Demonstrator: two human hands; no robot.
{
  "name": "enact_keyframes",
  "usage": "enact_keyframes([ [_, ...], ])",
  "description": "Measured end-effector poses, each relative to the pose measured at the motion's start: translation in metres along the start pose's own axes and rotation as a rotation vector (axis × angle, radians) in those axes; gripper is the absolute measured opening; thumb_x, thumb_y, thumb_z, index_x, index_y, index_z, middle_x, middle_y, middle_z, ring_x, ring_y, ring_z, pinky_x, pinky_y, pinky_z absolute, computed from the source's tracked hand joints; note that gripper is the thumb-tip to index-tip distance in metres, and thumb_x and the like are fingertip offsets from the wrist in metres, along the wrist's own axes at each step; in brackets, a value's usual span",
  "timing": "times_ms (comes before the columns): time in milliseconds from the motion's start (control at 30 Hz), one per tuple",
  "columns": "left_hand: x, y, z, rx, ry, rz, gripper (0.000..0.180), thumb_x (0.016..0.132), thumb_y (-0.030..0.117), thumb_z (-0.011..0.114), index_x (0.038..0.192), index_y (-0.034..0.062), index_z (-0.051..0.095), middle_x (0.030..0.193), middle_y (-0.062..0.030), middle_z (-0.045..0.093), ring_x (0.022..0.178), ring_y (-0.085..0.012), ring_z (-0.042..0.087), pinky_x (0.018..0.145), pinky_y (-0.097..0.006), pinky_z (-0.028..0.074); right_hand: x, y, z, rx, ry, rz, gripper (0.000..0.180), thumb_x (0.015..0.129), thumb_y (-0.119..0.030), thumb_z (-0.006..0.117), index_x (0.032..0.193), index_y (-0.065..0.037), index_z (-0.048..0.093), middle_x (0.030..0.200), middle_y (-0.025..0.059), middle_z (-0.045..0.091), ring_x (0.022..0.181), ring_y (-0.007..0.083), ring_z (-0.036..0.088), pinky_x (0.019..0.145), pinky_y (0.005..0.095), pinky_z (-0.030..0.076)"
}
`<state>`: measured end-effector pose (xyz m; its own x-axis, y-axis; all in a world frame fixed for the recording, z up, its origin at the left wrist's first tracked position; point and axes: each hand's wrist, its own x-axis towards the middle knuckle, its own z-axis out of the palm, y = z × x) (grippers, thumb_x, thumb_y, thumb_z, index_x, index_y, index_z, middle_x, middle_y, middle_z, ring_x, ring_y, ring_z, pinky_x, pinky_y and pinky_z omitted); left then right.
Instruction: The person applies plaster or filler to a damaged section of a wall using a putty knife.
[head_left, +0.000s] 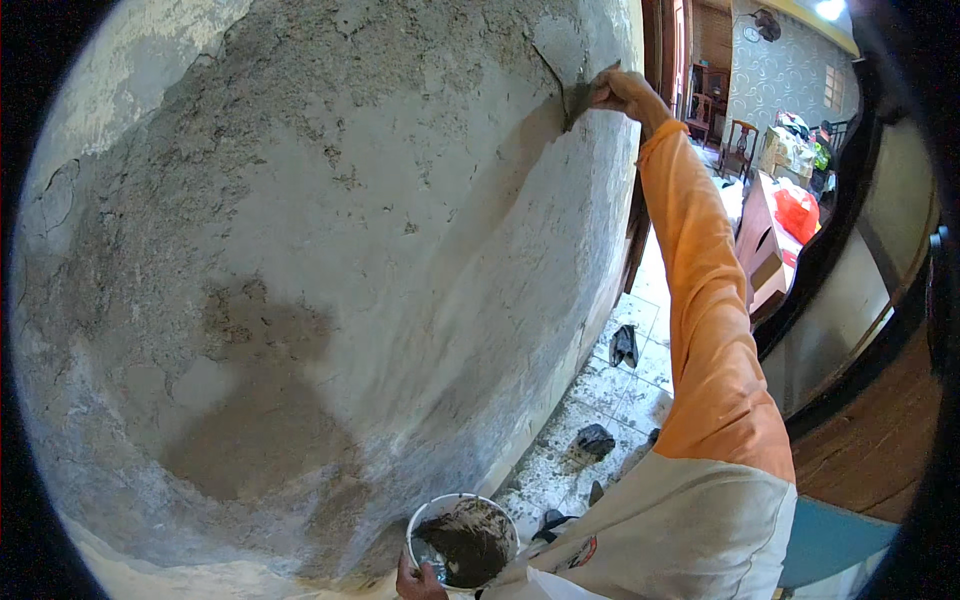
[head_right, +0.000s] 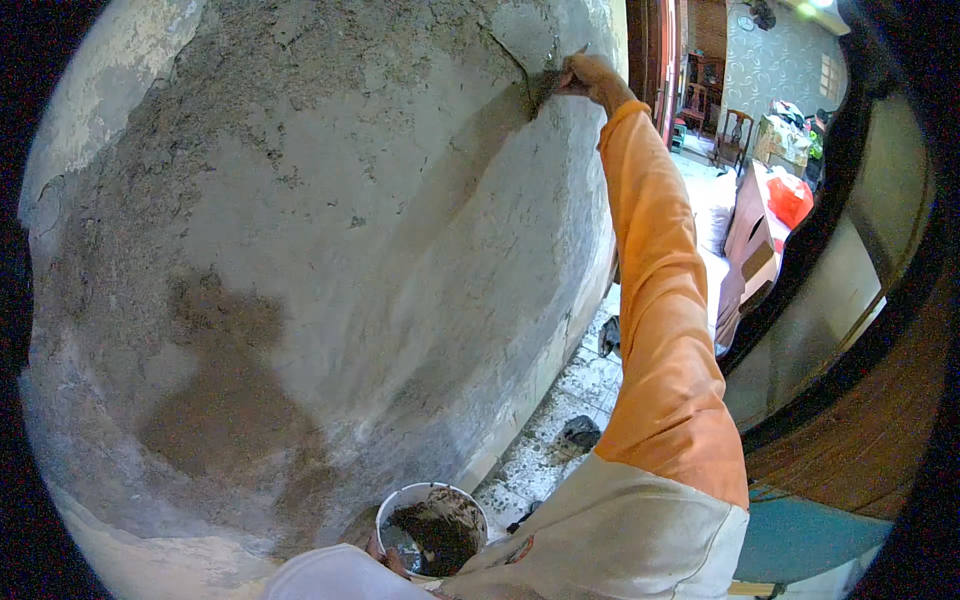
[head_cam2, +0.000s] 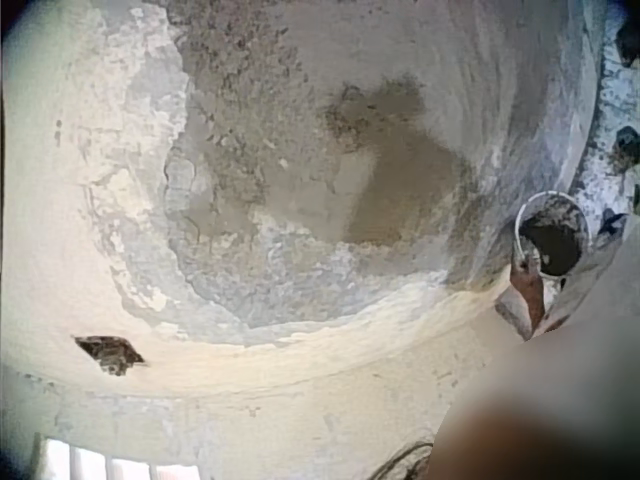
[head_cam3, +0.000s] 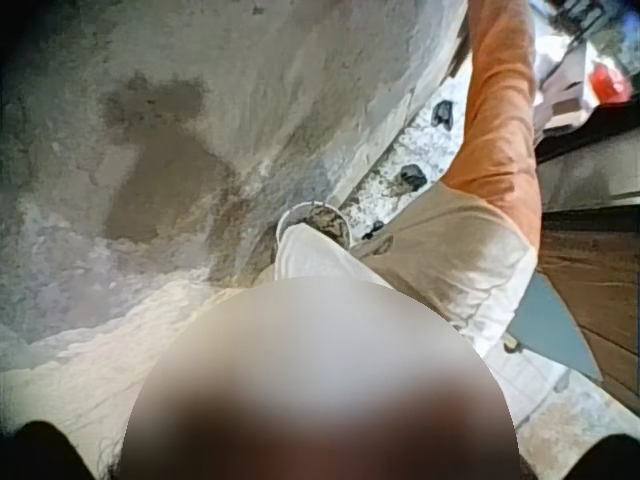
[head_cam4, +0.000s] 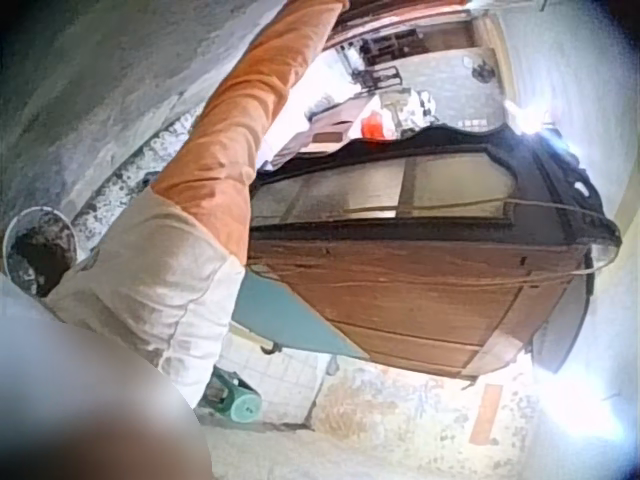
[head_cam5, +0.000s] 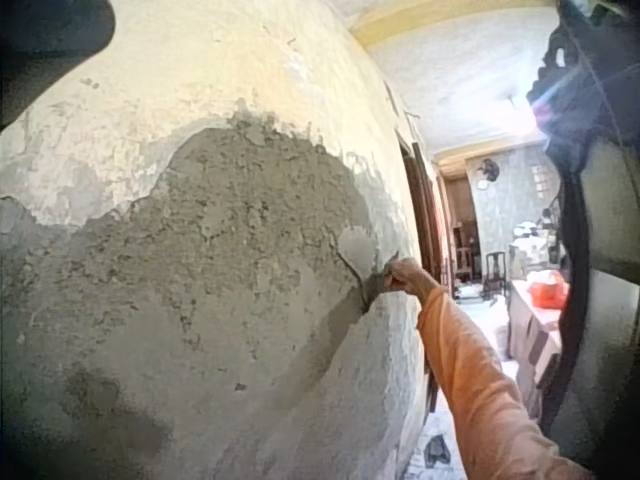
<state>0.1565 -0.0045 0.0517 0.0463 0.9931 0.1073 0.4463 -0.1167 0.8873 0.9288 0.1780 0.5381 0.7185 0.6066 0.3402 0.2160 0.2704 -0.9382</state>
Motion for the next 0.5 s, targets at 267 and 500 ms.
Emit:
enact_keyframes([
  [267, 0.005, 0.003, 0.012, -0.007, -0.049, 0.01, 0.049, 0.097, 0.025, 0.071, 0.14, 0.0024, 0.063, 0.079, -0.0096, 0.066, 0.061, -0.0178, 0.049, 0.056, -0.038, 0.044, -0.005, -0.064, 0.022, -0.102, -0.04, -0.162, 0.018, 0.095, -0.01, 0.065, 0.091, 0.007, 0.068, 0.088, 0.0168, 0.072, 0.078, 0.0293, 0.075, 0.081, 0.0425, 0.068],
  [500, 0.012, 0.01, 0.015, -0.156, -0.045, 0.127, 0.046, 0.1, 0.016, 0.068, 0.142, 0.0012, 0.061, 0.104, -0.0124, 0.073, 0.078, -0.0214, 0.061, 0.074, -0.035, 0.054, 0.011, -0.1, 0.077, -0.23, -0.115, -0.293, 0.028, 0.092, -0.015, 0.069, 0.095, 0.012, 0.071, 0.083, 0.0155, 0.071, 0.076, 0.0272, 0.073, 0.074, 0.0385, 0.067],
])
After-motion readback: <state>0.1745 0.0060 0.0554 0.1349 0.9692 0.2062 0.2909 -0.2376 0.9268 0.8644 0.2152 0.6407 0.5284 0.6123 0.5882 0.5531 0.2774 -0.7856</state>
